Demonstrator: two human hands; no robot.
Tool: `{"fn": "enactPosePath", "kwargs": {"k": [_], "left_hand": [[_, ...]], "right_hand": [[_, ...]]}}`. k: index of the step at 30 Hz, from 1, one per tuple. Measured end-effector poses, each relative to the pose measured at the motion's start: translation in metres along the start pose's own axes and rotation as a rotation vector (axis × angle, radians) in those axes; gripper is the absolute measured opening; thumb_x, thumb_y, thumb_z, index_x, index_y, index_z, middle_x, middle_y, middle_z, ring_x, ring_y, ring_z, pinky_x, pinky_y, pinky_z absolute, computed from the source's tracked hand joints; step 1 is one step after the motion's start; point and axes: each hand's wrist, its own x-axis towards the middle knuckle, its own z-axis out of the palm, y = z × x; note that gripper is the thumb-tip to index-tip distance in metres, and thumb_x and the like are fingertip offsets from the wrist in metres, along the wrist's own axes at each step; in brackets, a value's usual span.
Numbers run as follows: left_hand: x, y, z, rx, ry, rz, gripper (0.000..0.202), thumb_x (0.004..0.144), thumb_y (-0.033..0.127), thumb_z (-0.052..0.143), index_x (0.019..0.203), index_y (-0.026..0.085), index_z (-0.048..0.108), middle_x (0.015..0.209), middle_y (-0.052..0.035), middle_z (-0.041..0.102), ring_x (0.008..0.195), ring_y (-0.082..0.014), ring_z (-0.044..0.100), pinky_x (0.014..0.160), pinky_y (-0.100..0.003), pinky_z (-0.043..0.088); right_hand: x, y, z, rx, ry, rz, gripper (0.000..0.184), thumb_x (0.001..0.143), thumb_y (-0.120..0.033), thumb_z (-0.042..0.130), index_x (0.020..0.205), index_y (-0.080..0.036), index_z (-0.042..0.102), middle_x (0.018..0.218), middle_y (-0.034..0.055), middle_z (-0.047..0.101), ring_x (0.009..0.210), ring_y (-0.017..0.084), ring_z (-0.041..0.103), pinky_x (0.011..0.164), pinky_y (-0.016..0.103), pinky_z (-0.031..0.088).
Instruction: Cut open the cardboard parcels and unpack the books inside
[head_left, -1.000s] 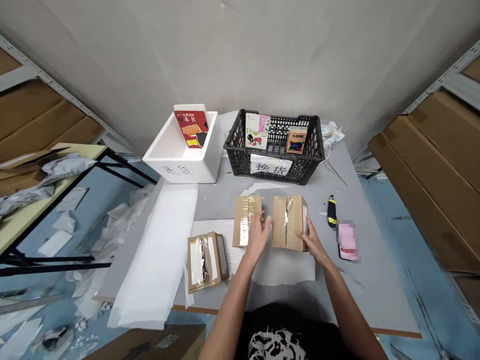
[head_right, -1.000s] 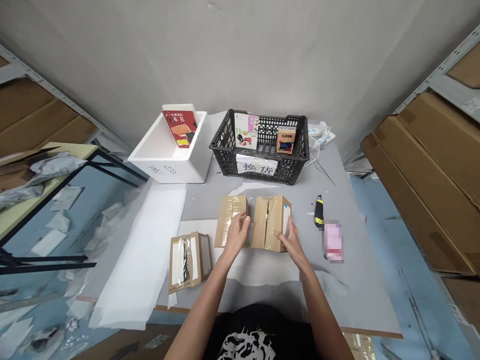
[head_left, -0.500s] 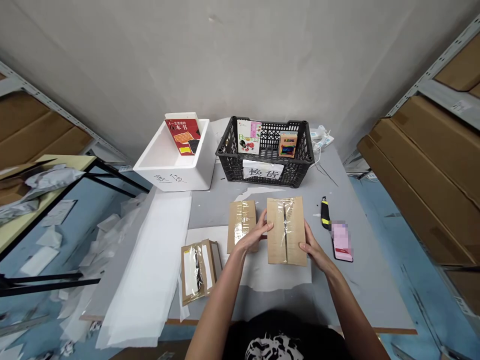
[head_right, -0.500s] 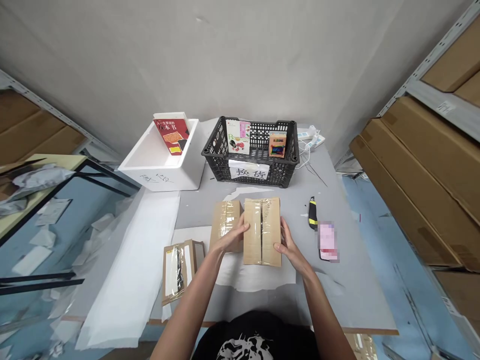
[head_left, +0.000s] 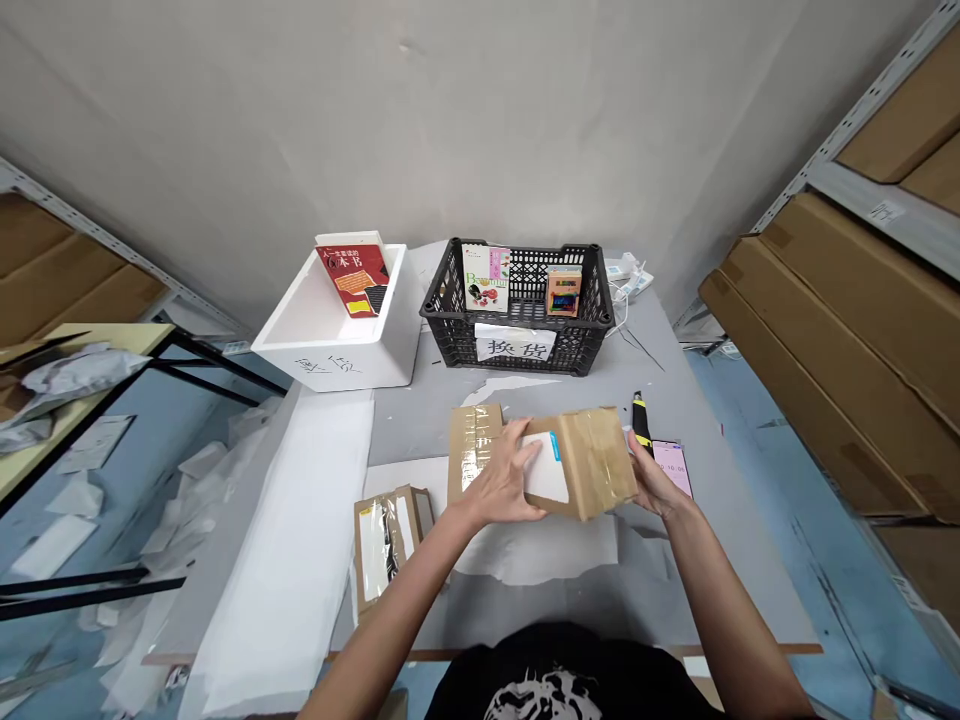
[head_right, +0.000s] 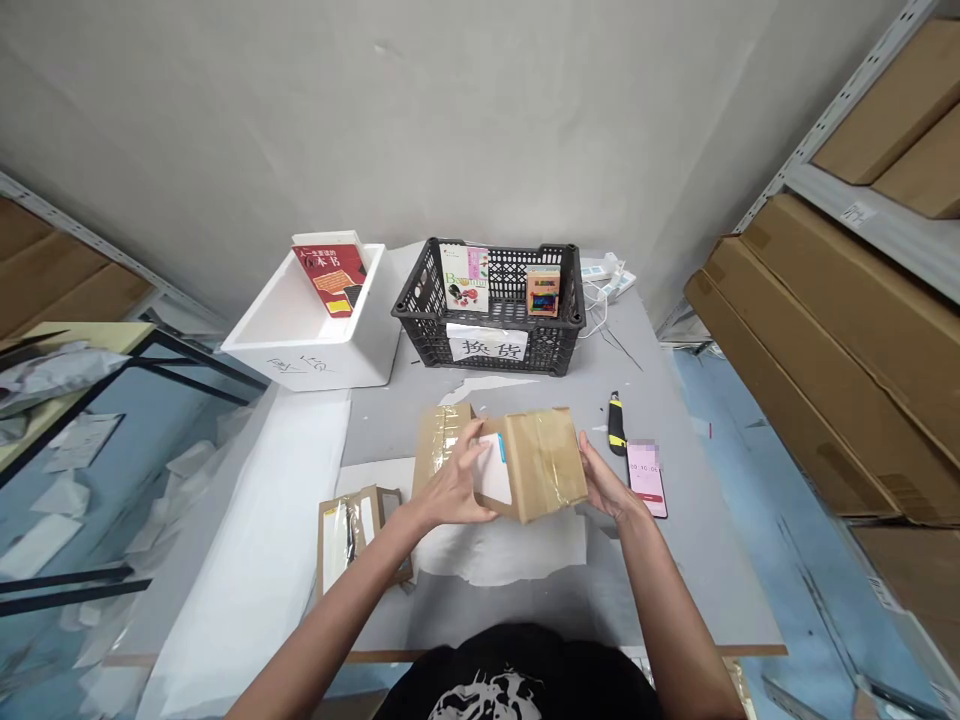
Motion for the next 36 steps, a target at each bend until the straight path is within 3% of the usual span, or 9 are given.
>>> {"fn": "enactPosePath", "kwargs": {"k": [3,7,13,18,22,25,28,31,36], "left_hand": [[-0.003,-0.003,-0.001,0.054,-0.098,0.046,0.059,0.065,0.049,0.068,0.114,0.025,0.045,0.146,-0.0176,0.027,0.142,-0.0354,0.015,0.111,-0.065,0.010],[-0.008,-0.009,-0.005,0.029,-0.187,0.051,0.039,0.071,0.051,0.063,0.100,0.028,0.054,0.137,-0.0113,0.043,0.140,-0.0323,0.024,0.112,-0.066,0.005],[-0.010,-0.015,0.001,-0.070,-0.193,0.140,0.023,0.083,0.039,0.050,0.102,0.028,0.056,0.122,-0.0074,0.058,0.129,-0.0255,0.045,0.114,-0.063,0.007],[-0.011,-0.014,-0.003,-0.005,-0.290,0.094,0.013,0.087,0.036,0.046,0.095,0.031,0.055,0.117,-0.0041,0.062,0.128,-0.0216,0.047,0.113,-0.064,0.008],[-0.019,-0.009,-0.003,0.077,-0.083,0.035,0.017,0.089,0.026,0.042,0.103,0.028,0.053,0.136,-0.0094,0.048,0.138,-0.0242,0.032,0.111,-0.064,0.017],[-0.021,0.003,-0.001,-0.070,0.029,-0.097,0.033,0.093,0.028,0.033,0.125,0.027,0.043,0.149,-0.0119,0.032,0.139,-0.0226,0.030,0.110,-0.051,0.032],[-0.012,0.018,-0.003,-0.362,0.089,-0.395,0.045,0.096,0.042,0.022,0.137,0.028,0.033,0.149,-0.0086,0.034,0.133,-0.0205,0.040,0.101,-0.040,0.045],[0.003,0.026,-0.009,-0.608,0.101,-0.641,0.058,0.092,0.058,0.022,0.142,0.028,0.030,0.148,-0.0080,0.037,0.126,-0.0240,0.047,0.088,-0.037,0.053],[0.015,0.023,-0.023,-0.770,-0.004,-0.700,0.071,0.085,0.067,0.035,0.146,0.032,0.023,0.141,-0.0094,0.046,0.123,-0.0289,0.050,0.086,-0.040,0.053]], "right_hand": [[-0.003,-0.004,0.003,0.051,-0.049,0.039,0.084,0.079,-0.080,0.019,0.122,-0.019,0.059,0.114,0.0135,0.067,0.109,0.029,0.061,0.090,0.046,0.048],[-0.004,-0.001,0.004,0.130,-0.068,0.040,0.082,0.079,-0.080,0.022,0.118,-0.019,0.060,0.110,0.0127,0.069,0.106,0.028,0.063,0.090,0.045,0.048],[0.000,0.011,-0.005,0.126,-0.010,0.086,0.064,0.079,-0.070,0.045,0.111,-0.018,0.064,0.092,0.0080,0.074,0.090,0.025,0.069,0.080,0.038,0.053],[-0.005,0.016,-0.005,0.016,-0.012,-0.045,0.051,0.077,-0.054,0.058,0.117,-0.023,0.061,0.094,0.0042,0.073,0.086,0.024,0.068,0.076,0.037,0.053],[-0.010,0.016,0.001,-0.035,0.071,-0.131,0.063,0.077,-0.057,0.052,0.130,-0.023,0.052,0.107,0.0065,0.070,0.093,0.026,0.066,0.081,0.040,0.051],[-0.012,0.014,0.006,-0.078,0.108,-0.153,0.073,0.077,-0.060,0.046,0.141,-0.024,0.037,0.122,0.0089,0.064,0.104,0.029,0.062,0.083,0.045,0.050],[-0.015,0.011,0.012,-0.097,0.108,-0.190,0.083,0.075,-0.061,0.047,0.146,-0.026,0.024,0.135,0.0095,0.054,0.113,0.030,0.057,0.089,0.046,0.047],[-0.017,0.011,0.018,-0.100,0.089,-0.232,0.089,0.073,-0.061,0.052,0.147,-0.027,0.018,0.144,0.0101,0.043,0.121,0.030,0.052,0.094,0.046,0.044],[-0.019,0.012,0.022,-0.131,0.039,-0.276,0.092,0.073,-0.064,0.052,0.148,-0.029,0.011,0.154,0.0105,0.025,0.132,0.030,0.040,0.099,0.047,0.040]]}}
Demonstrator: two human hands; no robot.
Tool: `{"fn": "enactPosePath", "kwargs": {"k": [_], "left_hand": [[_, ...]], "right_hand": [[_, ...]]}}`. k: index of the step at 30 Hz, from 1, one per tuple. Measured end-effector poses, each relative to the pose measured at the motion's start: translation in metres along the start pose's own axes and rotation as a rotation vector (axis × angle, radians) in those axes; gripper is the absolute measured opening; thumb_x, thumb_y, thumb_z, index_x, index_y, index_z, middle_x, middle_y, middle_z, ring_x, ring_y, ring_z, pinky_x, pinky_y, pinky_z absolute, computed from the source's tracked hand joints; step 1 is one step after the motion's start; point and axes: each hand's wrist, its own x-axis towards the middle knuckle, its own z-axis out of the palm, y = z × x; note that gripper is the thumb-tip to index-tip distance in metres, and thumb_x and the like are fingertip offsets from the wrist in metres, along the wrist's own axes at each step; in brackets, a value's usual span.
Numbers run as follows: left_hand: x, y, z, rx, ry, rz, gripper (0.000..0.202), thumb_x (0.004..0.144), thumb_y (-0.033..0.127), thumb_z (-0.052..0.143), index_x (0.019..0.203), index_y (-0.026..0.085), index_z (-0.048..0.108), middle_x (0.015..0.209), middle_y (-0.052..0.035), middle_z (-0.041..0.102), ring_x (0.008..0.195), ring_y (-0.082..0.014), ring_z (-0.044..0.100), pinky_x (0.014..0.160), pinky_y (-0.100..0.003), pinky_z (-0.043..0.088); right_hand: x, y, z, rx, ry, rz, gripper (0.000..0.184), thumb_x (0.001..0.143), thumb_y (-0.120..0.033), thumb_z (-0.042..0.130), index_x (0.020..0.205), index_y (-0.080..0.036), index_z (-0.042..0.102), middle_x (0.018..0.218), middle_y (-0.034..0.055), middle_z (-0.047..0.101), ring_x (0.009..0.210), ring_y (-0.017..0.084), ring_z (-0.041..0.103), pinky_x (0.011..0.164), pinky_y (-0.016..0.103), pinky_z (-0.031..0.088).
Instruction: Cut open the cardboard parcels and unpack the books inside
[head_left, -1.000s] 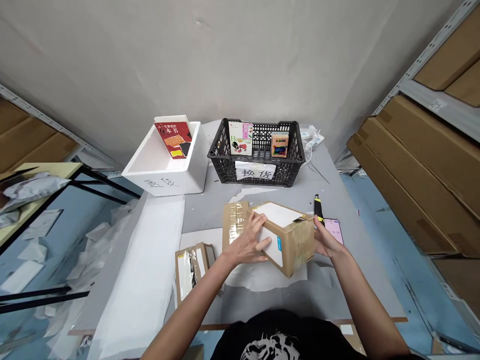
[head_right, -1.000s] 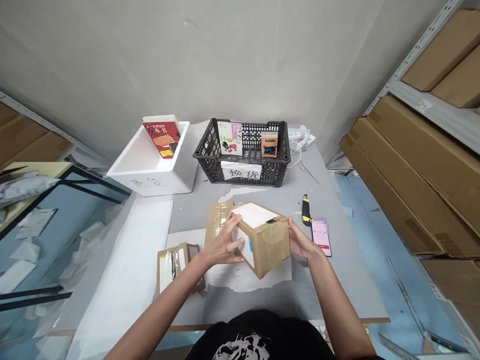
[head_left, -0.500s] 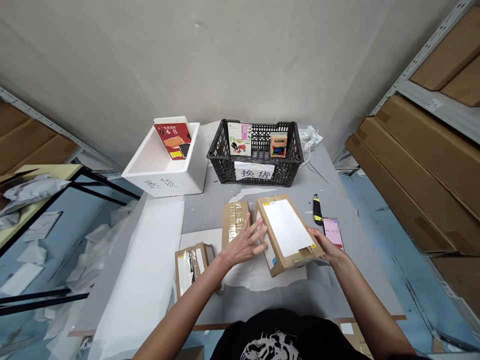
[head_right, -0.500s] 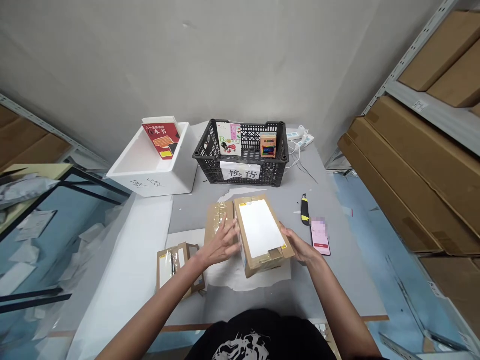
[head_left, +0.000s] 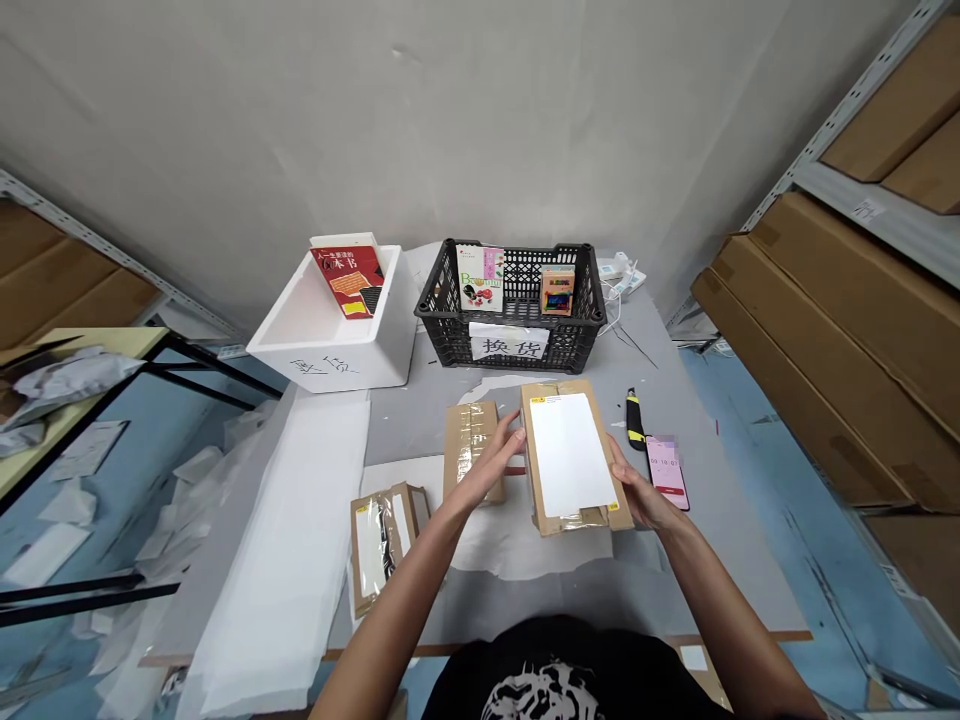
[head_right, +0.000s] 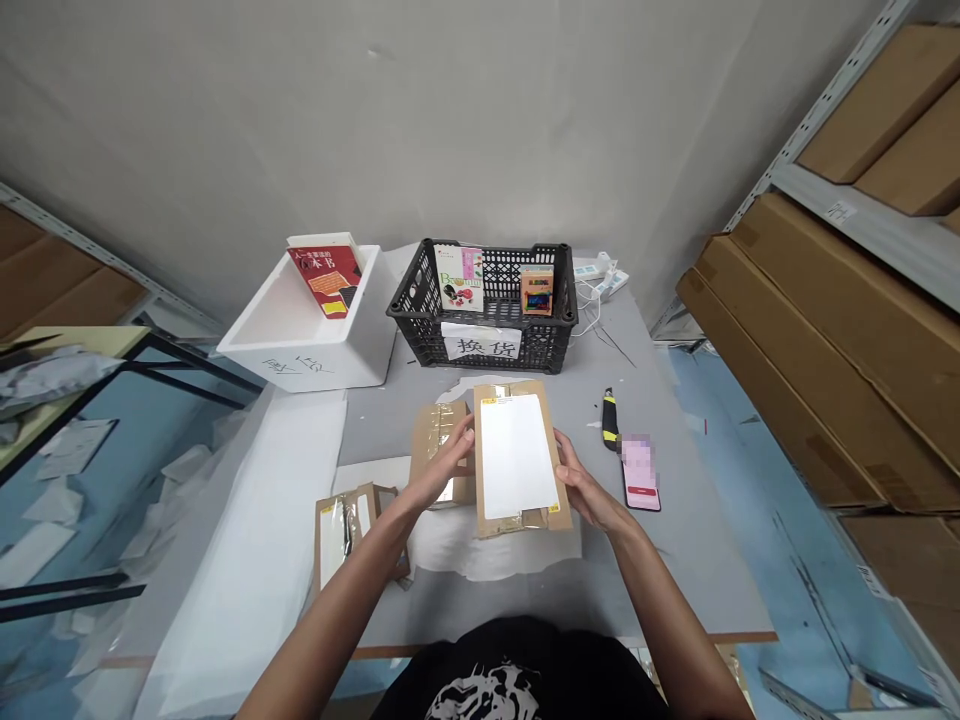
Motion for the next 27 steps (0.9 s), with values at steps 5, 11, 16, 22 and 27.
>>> {"fn": "enactPosePath", "kwargs": {"k": [5,11,16,22,27], "left_hand": [[0.002,0.000,-0.005,-0.053,-0.082,0.006,0.077,0.083,0.067,0.040,0.146,0.030,0.019,0.141,-0.0118,0.045,0.124,-0.0284,0.048,0.090,-0.041,0.051],[0.006,-0.001,-0.007,-0.147,-0.159,0.032,0.082,0.080,0.065,0.049,0.146,0.032,0.011,0.144,-0.0116,0.040,0.125,-0.0274,0.046,0.093,-0.042,0.048],[0.007,-0.001,-0.009,-0.218,-0.196,0.028,0.085,0.077,0.060,0.056,0.145,0.032,0.012,0.142,-0.0122,0.041,0.125,-0.0282,0.045,0.094,-0.045,0.045],[0.007,0.001,-0.011,-0.228,-0.180,0.037,0.085,0.074,0.057,0.061,0.143,0.032,0.017,0.136,-0.0129,0.046,0.121,-0.0294,0.049,0.093,-0.047,0.045],[0.003,-0.006,-0.001,-0.025,-0.061,0.318,0.102,0.067,0.052,0.071,0.143,0.031,0.007,0.144,-0.0176,0.032,0.129,-0.0336,0.040,0.098,-0.052,0.043]], "right_hand": [[-0.001,0.002,-0.002,-0.154,-0.013,-0.113,0.095,0.071,-0.067,0.055,0.147,-0.029,0.013,0.157,0.0100,0.014,0.139,0.029,0.026,0.107,0.046,0.029],[-0.001,0.011,-0.008,-0.182,-0.052,-0.169,0.094,0.073,-0.069,0.053,0.148,-0.032,0.011,0.158,0.0060,0.008,0.142,0.029,0.017,0.111,0.048,0.021],[0.000,0.015,-0.011,-0.156,-0.076,-0.183,0.092,0.073,-0.069,0.054,0.147,-0.036,0.012,0.158,0.0030,0.008,0.143,0.029,0.013,0.112,0.049,0.017],[-0.003,0.008,-0.008,-0.141,-0.120,-0.183,0.094,0.072,-0.066,0.059,0.147,-0.035,0.012,0.158,0.0026,0.008,0.143,0.028,0.014,0.112,0.048,0.019],[0.002,0.008,-0.014,-0.059,-0.063,-0.120,0.082,0.075,-0.065,0.057,0.145,-0.036,0.025,0.155,0.0005,0.024,0.141,0.025,0.022,0.111,0.043,0.024]]}}
